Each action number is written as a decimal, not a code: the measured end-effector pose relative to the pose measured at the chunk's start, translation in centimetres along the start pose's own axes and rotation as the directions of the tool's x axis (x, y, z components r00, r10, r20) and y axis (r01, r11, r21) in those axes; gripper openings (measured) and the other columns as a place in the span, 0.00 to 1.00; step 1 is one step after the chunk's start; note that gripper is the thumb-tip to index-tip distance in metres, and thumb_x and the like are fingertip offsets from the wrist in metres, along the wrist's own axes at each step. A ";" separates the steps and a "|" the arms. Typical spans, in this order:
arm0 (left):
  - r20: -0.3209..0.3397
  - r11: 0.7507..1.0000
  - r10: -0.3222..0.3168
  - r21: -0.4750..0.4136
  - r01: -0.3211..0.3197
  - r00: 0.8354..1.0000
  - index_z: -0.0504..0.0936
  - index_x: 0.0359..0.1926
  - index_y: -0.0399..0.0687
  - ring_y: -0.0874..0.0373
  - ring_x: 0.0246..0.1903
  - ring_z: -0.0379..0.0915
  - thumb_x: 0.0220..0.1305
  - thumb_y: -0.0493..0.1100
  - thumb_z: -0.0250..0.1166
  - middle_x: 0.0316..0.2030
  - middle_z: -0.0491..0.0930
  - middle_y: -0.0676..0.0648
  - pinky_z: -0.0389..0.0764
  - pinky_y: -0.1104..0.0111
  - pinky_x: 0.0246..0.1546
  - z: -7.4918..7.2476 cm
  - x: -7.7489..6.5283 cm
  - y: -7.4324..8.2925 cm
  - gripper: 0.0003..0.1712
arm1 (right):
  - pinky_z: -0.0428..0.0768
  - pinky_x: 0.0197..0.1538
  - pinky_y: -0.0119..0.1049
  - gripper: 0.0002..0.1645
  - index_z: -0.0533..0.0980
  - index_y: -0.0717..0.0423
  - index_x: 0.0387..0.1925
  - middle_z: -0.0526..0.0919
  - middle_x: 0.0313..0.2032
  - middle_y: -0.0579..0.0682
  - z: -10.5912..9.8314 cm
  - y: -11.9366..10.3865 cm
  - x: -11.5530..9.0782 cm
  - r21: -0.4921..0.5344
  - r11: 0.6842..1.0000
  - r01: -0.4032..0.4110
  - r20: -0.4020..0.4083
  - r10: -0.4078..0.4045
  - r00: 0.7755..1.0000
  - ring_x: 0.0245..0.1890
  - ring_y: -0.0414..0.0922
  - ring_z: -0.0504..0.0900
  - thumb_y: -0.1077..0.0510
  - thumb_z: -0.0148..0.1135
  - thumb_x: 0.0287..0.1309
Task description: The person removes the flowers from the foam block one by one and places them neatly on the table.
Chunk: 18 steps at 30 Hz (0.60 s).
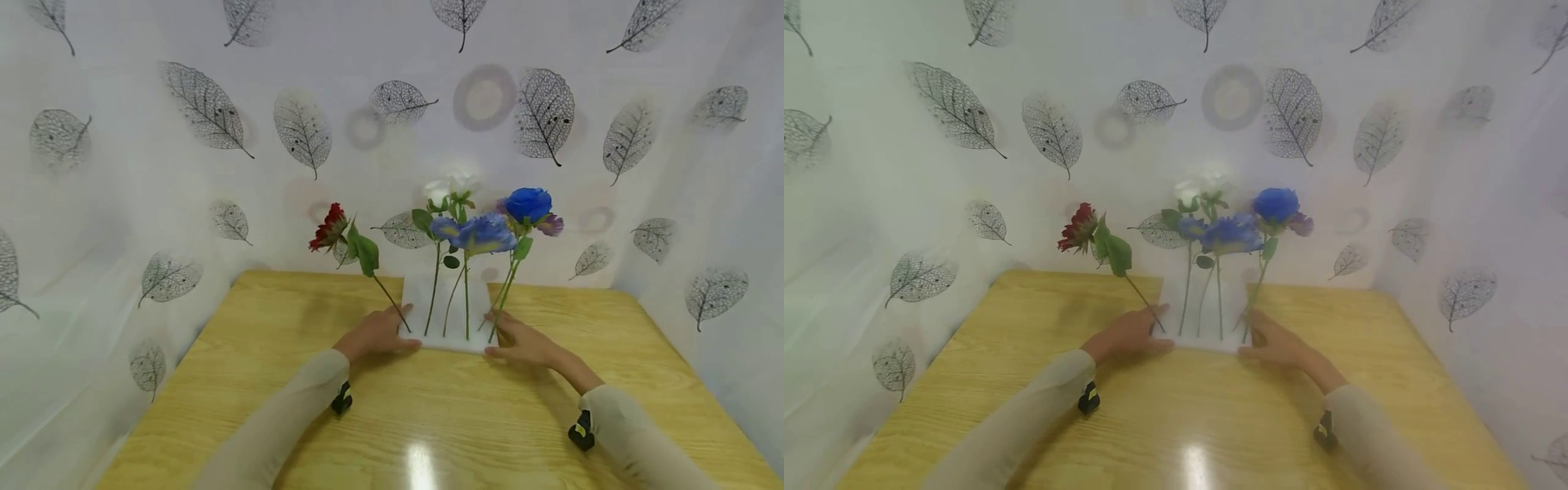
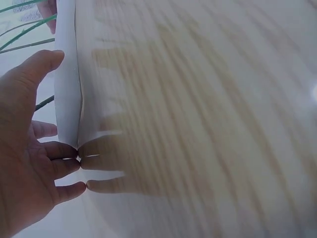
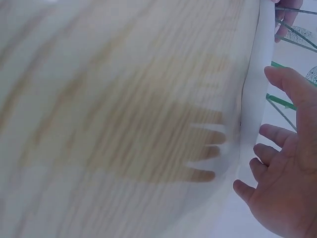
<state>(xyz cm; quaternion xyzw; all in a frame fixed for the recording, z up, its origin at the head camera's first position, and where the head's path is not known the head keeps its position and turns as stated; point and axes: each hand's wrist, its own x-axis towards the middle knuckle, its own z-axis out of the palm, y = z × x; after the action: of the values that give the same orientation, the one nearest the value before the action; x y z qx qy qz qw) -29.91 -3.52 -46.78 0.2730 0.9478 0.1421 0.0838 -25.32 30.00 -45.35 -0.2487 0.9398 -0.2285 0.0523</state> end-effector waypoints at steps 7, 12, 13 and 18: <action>-0.003 0.999 0.020 0.044 -0.020 1.000 0.49 0.73 0.51 0.44 0.63 0.64 0.52 0.78 0.53 0.69 0.57 0.42 0.69 0.57 0.61 0.5 1.4 0.8 0.57 | 0.56 0.65 0.64 0.49 0.56 0.66 0.68 0.52 0.69 0.68 -0.4 0.9 -0.1 -0.009 1.000 -0.003 -0.003 0.003 1.000 0.69 0.66 0.49 0.39 0.59 0.58; 0.022 1.000 -0.005 0.018 0.004 1.000 0.49 0.73 0.53 0.46 0.65 0.61 0.52 0.77 0.55 0.69 0.58 0.42 0.67 0.58 0.63 0.5 1.5 1.0 0.56 | 0.57 0.65 0.63 0.49 0.56 0.65 0.68 0.54 0.69 0.68 -0.2 1.4 -0.3 -0.002 1.000 -0.017 -0.018 0.017 1.000 0.68 0.66 0.52 0.39 0.60 0.57; 0.023 1.000 -0.005 0.004 0.005 1.000 0.50 0.73 0.52 0.47 0.65 0.61 0.53 0.76 0.55 0.69 0.58 0.42 0.67 0.57 0.64 0.4 1.5 1.0 0.56 | 0.57 0.65 0.63 0.49 0.57 0.65 0.68 0.54 0.69 0.67 -0.1 1.4 -0.3 -0.005 1.000 -0.020 -0.022 0.020 1.000 0.68 0.66 0.53 0.39 0.60 0.57; -0.026 0.999 0.049 -0.011 -0.049 0.998 0.71 0.62 0.42 0.51 0.60 0.68 0.61 0.67 0.54 0.66 0.65 0.45 0.72 0.60 0.59 -0.6 1.2 0.8 0.40 | 0.59 0.65 0.62 0.48 0.57 0.64 0.68 0.54 0.69 0.67 0.2 1.6 -0.3 -0.021 1.000 -0.013 -0.036 0.012 0.999 0.67 0.65 0.55 0.39 0.60 0.56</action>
<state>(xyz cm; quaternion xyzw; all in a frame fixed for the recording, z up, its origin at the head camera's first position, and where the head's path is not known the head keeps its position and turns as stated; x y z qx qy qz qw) -30.67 -2.29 -46.09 0.2938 0.9409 0.1533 0.0697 -25.69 31.35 -46.26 -0.2394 0.9445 -0.2225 0.0341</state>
